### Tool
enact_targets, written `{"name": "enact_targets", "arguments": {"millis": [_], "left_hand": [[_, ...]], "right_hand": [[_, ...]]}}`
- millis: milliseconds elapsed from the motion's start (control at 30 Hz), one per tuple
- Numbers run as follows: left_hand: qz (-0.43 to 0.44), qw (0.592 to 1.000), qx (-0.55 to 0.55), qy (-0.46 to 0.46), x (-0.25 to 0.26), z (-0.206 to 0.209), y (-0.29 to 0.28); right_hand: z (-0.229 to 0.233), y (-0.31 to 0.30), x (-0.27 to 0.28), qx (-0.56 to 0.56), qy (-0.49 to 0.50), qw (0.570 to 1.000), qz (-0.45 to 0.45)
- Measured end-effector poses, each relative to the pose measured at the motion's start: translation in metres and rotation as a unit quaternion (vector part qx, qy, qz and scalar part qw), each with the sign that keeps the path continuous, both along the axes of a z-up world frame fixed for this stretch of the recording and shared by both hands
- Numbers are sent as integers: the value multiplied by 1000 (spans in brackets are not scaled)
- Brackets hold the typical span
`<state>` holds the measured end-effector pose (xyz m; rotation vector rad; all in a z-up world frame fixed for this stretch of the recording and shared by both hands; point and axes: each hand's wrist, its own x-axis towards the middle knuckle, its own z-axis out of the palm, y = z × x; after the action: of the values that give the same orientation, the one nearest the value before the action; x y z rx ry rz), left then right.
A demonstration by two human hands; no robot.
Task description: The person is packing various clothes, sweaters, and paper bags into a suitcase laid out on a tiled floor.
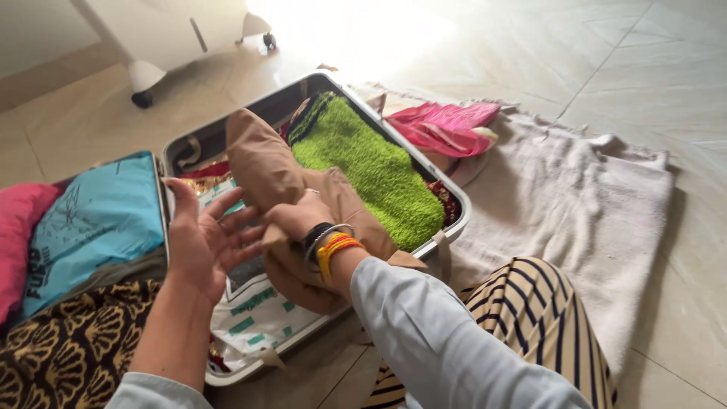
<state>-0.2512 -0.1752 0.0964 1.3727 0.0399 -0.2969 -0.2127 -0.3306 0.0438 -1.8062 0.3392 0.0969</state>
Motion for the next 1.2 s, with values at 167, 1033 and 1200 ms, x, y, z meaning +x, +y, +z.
{"name": "enact_targets", "arguments": {"millis": [167, 1033, 1200], "left_hand": [[-26, 997, 44, -56, -8, -3, -16], [157, 512, 680, -501, 112, -21, 52], [182, 356, 707, -584, 181, -4, 62]], "right_hand": [[-11, -45, 22, 158, 3, 986, -55], [-63, -15, 154, 768, 40, 619, 156], [-19, -12, 212, 612, -119, 763, 172]]}}
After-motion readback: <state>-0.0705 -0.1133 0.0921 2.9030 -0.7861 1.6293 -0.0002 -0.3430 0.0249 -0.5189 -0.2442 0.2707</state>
